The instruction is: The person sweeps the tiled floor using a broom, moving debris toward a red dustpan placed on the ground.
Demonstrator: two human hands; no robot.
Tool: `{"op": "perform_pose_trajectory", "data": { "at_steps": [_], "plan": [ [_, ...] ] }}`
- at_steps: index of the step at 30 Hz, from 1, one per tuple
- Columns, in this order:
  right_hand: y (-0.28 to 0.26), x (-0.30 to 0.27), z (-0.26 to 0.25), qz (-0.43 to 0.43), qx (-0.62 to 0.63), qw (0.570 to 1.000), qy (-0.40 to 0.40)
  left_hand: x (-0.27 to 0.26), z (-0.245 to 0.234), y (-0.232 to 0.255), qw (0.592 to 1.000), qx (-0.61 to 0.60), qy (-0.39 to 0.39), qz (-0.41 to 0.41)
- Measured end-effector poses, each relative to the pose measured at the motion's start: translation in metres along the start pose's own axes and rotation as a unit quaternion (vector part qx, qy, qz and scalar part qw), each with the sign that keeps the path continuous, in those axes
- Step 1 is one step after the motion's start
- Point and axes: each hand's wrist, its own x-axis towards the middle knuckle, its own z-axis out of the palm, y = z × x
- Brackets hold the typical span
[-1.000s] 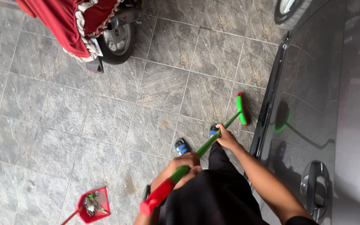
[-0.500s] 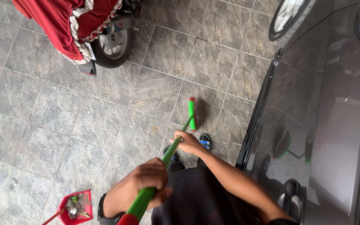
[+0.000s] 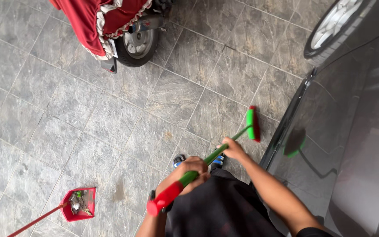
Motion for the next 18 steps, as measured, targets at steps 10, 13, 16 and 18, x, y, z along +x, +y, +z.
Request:
{"op": "perform_pose_trajectory", "data": {
  "at_steps": [10,13,16,18],
  "plan": [
    [-0.162,-0.023,0.007,-0.114,0.015,0.989,-0.090,-0.013,-0.053,0.091,0.996,0.080,-0.030,-0.015],
    [-0.150,-0.040,-0.013,-0.133,0.005,0.987,-0.094,-0.011,-0.045,0.105,0.994,0.087,-0.065,0.026],
    [-0.107,-0.037,-0.034,-0.080,-0.023,0.993,-0.082,0.003,-0.023,0.086,0.997,0.054,-0.035,0.036],
    [-0.071,-0.026,-0.047,-0.051,-0.029,0.997,-0.040,0.016,-0.002,0.063,0.998,0.052,0.014,0.030]
  ]
}}
